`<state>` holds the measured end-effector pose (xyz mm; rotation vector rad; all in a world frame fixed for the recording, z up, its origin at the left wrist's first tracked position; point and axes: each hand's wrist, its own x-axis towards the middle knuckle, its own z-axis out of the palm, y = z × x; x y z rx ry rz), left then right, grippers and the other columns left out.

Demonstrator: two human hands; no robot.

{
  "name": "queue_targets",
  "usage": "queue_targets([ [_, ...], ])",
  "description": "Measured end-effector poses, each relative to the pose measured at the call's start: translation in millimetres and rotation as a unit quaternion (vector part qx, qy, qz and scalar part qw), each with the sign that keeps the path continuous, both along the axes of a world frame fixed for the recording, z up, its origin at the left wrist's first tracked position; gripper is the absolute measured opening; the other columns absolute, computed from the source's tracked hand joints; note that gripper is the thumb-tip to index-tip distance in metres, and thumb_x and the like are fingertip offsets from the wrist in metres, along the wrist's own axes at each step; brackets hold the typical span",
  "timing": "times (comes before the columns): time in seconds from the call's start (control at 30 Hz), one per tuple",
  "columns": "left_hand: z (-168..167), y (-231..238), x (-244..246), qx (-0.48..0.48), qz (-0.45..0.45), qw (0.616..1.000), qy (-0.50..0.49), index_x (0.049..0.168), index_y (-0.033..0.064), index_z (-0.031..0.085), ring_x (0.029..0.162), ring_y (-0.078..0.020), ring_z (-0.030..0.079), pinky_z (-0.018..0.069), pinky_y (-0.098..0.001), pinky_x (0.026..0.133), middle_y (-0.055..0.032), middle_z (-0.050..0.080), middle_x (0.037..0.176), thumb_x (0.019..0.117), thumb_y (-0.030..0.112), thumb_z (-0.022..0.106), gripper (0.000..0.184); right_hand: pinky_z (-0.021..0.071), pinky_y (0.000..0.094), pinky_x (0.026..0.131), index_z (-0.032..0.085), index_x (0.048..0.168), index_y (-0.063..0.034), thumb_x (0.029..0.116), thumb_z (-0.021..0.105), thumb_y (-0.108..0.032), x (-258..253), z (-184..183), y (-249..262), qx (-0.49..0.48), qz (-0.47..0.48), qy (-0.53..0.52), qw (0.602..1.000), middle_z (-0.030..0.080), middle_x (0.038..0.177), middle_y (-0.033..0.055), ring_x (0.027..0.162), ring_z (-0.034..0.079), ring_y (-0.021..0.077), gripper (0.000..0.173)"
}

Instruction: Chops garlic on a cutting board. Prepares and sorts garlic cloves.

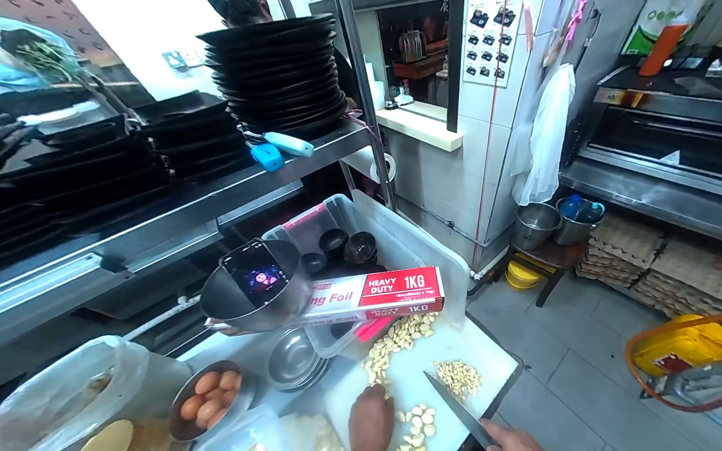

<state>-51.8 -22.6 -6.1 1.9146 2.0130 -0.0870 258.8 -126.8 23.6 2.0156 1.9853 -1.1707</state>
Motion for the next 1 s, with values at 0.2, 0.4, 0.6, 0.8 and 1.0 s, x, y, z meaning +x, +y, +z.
queue_targets([
  [0.2,-5.0,6.7,29.7,0.015,-0.116,0.987,-0.112,0.121,0.0158,0.074,0.114,-0.0199,0.07,0.0552,-0.0435,0.103,-0.0037,0.075,0.117,0.0989,0.029,0.058,0.031,0.0573,0.0617,0.087,0.055,0.147,-0.0296,0.1051,0.051,-0.036,2.5,-1.5,1.1,0.003,0.001,0.008,1.0,0.076,0.107,0.0138,0.1,0.074,0.0359,0.042],
  [0.4,-18.6,20.1,35.2,0.018,-0.155,0.978,-0.14,0.111,0.0187,0.077,0.112,-0.0167,0.067,0.0556,-0.0386,0.101,-0.0015,0.072,0.115,0.0955,0.034,0.063,0.026,0.0566,0.064,0.087,0.052,0.151,-0.0324,0.105,0.051,-0.035,2.9,8.9,-2.0,-0.007,-0.022,0.008,1.0,0.076,0.11,0.0155,0.101,0.073,0.0383,0.046],
  [0.6,-9.9,23.5,41.6,-0.007,-0.204,0.973,-0.106,0.117,0.0207,0.074,0.113,-0.0173,0.067,0.0563,-0.0402,0.099,-0.0013,0.071,0.117,0.0968,0.027,0.056,0.028,0.0573,0.0647,0.083,0.045,0.155,-0.036,0.1064,0.048,-0.032,2.5,27.7,2.2,0.012,0.031,-0.043,0.999,0.074,0.112,0.0171,0.102,0.072,0.0403,0.049],
  [0.8,-11.6,21.5,49.4,-0.009,-0.199,0.977,-0.076,0.118,0.0224,0.074,0.111,-0.0185,0.067,0.0571,-0.0401,0.097,-0.0013,0.07,0.115,0.094,0.027,0.057,0.029,0.058,0.0627,0.084,0.052,0.149,-0.0301,0.1051,0.05,-0.033,-1.4,6.8,11.9,0.002,0.047,-0.019,0.999,0.075,0.108,0.0155,0.1,0.073,0.0384,0.044],
  [1.0,9.3,10.1,41.8,-0.069,-0.178,0.977,-0.092,0.117,0.0236,0.075,0.121,-0.0247,0.062,0.0532,-0.0506,0.1,-0.0028,0.069,0.126,0.0875,0.022,0.066,0.031,0.0568,0.0619,0.089,0.053,0.149,-0.0328,0.1044,0.052,-0.036,7.3,1.8,17.0,-0.017,0.019,0.024,0.999,0.076,0.112,0.0132,0.103,0.073,0.0357,0.045],
])
